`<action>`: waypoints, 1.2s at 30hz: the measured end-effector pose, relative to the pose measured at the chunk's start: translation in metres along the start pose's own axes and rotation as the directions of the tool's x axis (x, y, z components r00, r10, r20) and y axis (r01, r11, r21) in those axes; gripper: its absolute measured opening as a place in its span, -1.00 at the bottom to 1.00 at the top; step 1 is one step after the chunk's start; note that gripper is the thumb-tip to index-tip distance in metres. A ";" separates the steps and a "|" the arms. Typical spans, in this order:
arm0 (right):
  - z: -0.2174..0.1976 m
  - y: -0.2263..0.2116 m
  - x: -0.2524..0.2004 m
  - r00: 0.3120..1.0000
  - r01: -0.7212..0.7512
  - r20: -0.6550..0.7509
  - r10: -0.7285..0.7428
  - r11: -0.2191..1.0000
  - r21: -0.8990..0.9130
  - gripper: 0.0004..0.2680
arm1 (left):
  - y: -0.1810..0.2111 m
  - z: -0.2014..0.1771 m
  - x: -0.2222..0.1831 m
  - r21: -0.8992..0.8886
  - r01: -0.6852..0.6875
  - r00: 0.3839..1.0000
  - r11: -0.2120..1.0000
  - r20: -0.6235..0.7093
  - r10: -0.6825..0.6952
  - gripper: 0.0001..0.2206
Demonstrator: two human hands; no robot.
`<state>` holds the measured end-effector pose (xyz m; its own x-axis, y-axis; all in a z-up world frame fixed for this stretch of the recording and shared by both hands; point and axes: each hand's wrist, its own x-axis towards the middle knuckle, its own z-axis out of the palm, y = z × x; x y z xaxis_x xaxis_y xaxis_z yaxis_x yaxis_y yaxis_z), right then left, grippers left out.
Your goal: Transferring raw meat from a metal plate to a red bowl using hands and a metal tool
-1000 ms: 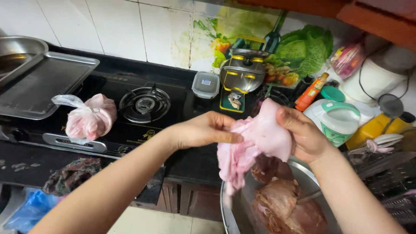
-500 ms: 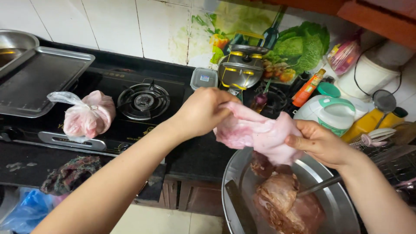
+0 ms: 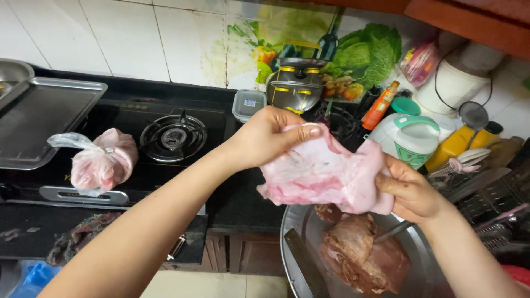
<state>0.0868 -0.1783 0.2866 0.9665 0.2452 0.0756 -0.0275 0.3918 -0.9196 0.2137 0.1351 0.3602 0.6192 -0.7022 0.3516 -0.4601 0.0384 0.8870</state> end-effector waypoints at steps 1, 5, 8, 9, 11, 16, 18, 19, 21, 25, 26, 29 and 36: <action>0.006 -0.001 -0.004 0.992 0.044 0.114 -0.059 0.991 0.128 -0.49 | 0.005 0.002 0.000 0.025 0.011 1.000 1.000 0.008 -0.011 -0.71; -0.048 0.018 -0.029 0.999 0.051 -0.004 -0.051 0.996 0.071 -0.49 | 0.017 0.012 0.000 0.079 0.072 0.995 0.994 0.057 -0.077 -0.74; -0.064 0.027 -0.052 0.990 0.144 -0.023 -0.142 0.978 0.152 -0.50 | 0.018 0.022 0.003 -0.024 0.013 0.990 1.000 0.138 -0.009 -0.59; -0.070 0.031 -0.062 0.984 0.179 -0.041 -0.175 0.973 0.143 -0.50 | 0.019 0.026 0.005 -0.032 -0.023 0.987 0.999 0.158 0.028 -0.58; -0.070 0.028 -0.082 0.974 0.223 -0.071 -0.215 0.966 0.129 -0.49 | 0.020 0.036 0.009 -0.046 -0.063 0.979 0.997 0.191 0.070 -0.56; -0.021 -0.021 -0.118 0.979 0.198 -0.011 -0.204 0.962 -0.186 -0.39 | 0.018 0.070 0.028 -0.325 0.042 0.931 0.945 0.356 0.081 -0.70; -0.041 -0.021 -0.141 0.975 0.142 -0.102 -0.198 0.905 -0.400 -0.52 | 0.029 0.083 0.034 -0.308 0.030 0.909 0.951 0.404 0.102 -0.70; -0.050 -0.022 -0.154 0.964 0.054 -0.180 -0.196 0.808 -0.587 -0.66 | 0.035 0.089 0.037 -0.289 0.013 0.892 0.957 0.436 0.120 -0.65; -0.025 -0.026 -0.164 0.943 -0.060 -0.300 -0.145 0.812 -0.581 -0.68 | 0.029 0.103 0.044 -0.255 -0.038 0.869 0.966 0.468 0.158 -0.71; 0.012 -0.018 -0.181 0.785 -0.317 -0.620 -0.022 0.844 -0.432 -0.73 | 0.021 0.129 0.051 -0.195 -0.051 0.832 0.980 0.535 0.150 -0.76; 0.007 -0.014 -0.189 0.774 -0.318 -0.633 -0.029 0.846 -0.428 -0.73 | 0.019 0.136 0.053 -0.202 -0.054 0.822 0.978 0.547 0.159 -0.76; 0.003 -0.010 -0.206 0.737 -0.297 -0.670 -0.087 0.849 -0.437 -0.78 | 0.014 0.156 0.062 -0.181 -0.060 0.816 0.982 0.557 0.153 -0.75; -0.021 -0.049 -0.200 0.751 0.139 -0.581 -0.314 0.935 -0.325 -0.81 | 0.030 0.176 0.099 -0.460 0.236 0.836 0.856 0.545 0.063 -0.71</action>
<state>-0.0999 -0.2653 0.3086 0.8827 -0.4540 0.1212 0.1917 0.1126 -0.9750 0.1492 -0.0589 0.3692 0.1420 -0.9721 0.1865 0.0448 0.1945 0.9799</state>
